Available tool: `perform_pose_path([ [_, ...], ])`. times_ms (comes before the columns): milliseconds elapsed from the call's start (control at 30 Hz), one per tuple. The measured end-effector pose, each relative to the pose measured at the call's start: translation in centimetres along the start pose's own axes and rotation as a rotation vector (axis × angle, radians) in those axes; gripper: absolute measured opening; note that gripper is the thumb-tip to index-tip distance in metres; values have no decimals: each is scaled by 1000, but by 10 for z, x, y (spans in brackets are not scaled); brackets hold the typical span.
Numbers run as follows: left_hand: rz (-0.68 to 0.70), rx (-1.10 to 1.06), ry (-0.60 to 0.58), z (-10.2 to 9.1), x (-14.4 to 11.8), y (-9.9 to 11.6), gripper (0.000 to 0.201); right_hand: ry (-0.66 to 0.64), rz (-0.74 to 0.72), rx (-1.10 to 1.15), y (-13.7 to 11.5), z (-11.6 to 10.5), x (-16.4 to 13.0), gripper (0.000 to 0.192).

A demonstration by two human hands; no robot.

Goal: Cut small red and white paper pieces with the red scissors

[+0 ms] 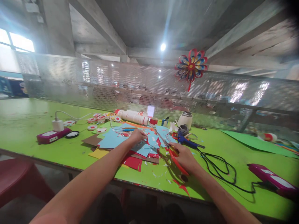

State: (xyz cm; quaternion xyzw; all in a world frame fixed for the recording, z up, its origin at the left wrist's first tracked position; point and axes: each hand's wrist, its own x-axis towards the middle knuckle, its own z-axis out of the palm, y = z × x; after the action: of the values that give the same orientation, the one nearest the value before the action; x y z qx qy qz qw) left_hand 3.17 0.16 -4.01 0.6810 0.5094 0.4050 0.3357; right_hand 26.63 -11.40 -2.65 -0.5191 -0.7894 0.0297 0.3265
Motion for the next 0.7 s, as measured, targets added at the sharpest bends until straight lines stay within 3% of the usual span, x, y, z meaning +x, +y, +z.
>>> perform_pose_path([
  [433, -105, -390, 49, -6, 2, 3, 20, 16, 34, 64, -1, 0, 0, 41],
  [700, -5, -649, -122, -1, -3, 19, 30, 129, 169, 218, 3, -1, 6, 44],
])
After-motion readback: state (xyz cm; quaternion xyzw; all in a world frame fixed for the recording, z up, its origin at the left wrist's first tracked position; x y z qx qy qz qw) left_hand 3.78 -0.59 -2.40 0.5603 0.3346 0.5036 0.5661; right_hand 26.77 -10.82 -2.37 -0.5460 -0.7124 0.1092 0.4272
